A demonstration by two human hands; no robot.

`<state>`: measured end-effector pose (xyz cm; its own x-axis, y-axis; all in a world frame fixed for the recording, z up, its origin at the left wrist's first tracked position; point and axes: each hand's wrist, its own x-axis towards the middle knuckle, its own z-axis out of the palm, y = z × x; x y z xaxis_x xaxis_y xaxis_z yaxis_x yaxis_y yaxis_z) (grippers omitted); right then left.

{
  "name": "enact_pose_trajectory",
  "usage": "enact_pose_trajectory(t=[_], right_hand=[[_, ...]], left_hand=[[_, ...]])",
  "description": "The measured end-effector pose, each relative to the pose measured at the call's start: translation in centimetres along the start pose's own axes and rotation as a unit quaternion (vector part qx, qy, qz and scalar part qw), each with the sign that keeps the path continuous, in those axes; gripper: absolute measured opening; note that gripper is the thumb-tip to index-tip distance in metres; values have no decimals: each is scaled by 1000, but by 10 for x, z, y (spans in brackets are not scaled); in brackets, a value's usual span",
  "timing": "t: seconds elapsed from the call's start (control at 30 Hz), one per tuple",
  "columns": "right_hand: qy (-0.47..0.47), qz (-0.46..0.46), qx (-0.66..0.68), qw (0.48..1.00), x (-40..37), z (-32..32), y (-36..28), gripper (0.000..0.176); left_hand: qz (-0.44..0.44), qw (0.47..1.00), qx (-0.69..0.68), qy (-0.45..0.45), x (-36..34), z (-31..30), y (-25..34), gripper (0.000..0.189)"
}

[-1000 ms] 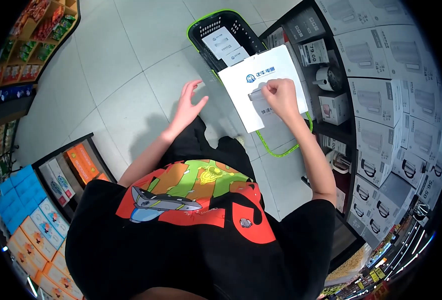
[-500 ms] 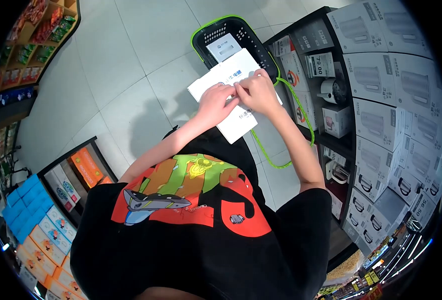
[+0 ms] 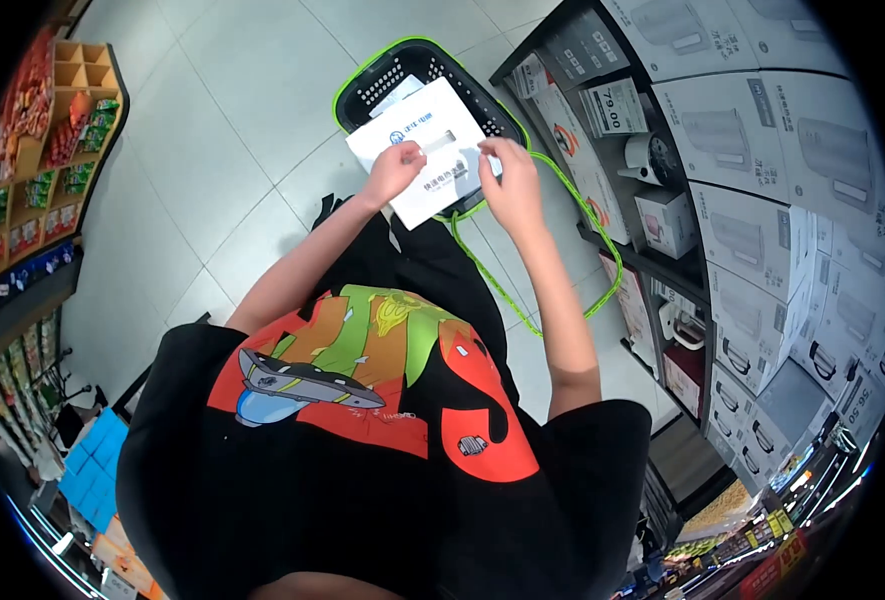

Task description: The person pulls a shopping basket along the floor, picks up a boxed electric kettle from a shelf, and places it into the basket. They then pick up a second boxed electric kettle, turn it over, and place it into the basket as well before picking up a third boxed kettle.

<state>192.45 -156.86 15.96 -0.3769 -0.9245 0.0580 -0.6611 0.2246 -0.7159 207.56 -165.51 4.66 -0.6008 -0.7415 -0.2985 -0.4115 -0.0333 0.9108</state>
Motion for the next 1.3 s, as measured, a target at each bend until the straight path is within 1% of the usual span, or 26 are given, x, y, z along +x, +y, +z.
enact_pose_trajectory(t=[0.07, 0.13, 0.2, 0.23, 0.27, 0.33, 0.4, 0.47, 0.5, 0.53, 0.6, 0.63, 0.73, 0.87, 0.9, 0.97, 1.03, 1.13, 1.17, 1.27, 1.3], right_hand=[[-4, 70, 11, 997, -23, -3, 24, 14], [-29, 167, -22, 985, -62, 5, 57, 16], [-90, 220, -112, 965, -114, 17, 87, 20], [-113, 260, -121, 951, -141, 27, 100, 22], [-138, 299, -127, 936, -170, 36, 108, 23], [-151, 374, -58, 913, -215, 53, 112, 23], [-140, 448, -2, 883, -249, 67, 106, 22], [-84, 494, 42, 864, -282, 85, 101, 22], [-55, 515, 62, 853, -292, 96, 99, 22], [-38, 555, 126, 821, -301, 107, 95, 22], [-1, 621, 254, 742, -308, 126, 83, 23], [0, 649, 282, 707, -307, 131, 74, 24], [56, 663, 349, 660, -305, 144, 55, 23], [106, 664, 354, 650, -275, 155, 33, 23], [113, 665, 350, 650, -272, 154, 32, 23], [131, 672, 345, 642, -260, 159, 23, 22], [143, 681, 350, 627, -252, 166, 15, 22], [143, 697, 355, 607, -253, 170, 11, 21], [146, 698, 357, 604, -251, 175, 7, 21], [163, 701, 356, 596, -244, 184, -6, 21], [177, 699, 357, 594, -241, 186, -11, 21]], left_hand=[[-30, 1000, 0, -9, 30, 5, -18, 14], [-64, 997, 14, -33, 60, 10, -43, 13], [-100, 992, 39, -71, 88, 12, -66, 12], [-128, 987, 32, -93, 98, 8, -67, 12], [-125, 986, 55, -94, 105, 8, -70, 13], [-112, 984, 106, -93, 126, 3, -83, 13], [-138, 982, 96, -87, 158, 1, -98, 13], [-165, 977, 94, -100, 181, 5, -109, 16], [-158, 975, 94, -123, 192, 6, -117, 17], [-166, 974, 92, -126, 196, 7, -115, 17], [-184, 970, 89, -131, 202, 8, -114, 17], [-172, 971, 93, -134, 203, 6, -116, 15], [-208, 968, 77, -120, 203, 0, -126, 13], [-234, 947, -12, -218, 237, -14, -160, 7], [-222, 946, 12, -238, 244, -9, -172, 8], [-209, 951, 42, -223, 261, -4, -191, 10], [-208, 954, 53, -208, 269, -1, -189, 11], [-239, 944, 58, -222, 276, 11, -186, 12], [-237, 940, 56, -240, 278, 11, -185, 14], [-207, 945, 63, -246, 275, 15, -177, 17], [-192, 941, 101, -259, 276, 15, -176, 21]])
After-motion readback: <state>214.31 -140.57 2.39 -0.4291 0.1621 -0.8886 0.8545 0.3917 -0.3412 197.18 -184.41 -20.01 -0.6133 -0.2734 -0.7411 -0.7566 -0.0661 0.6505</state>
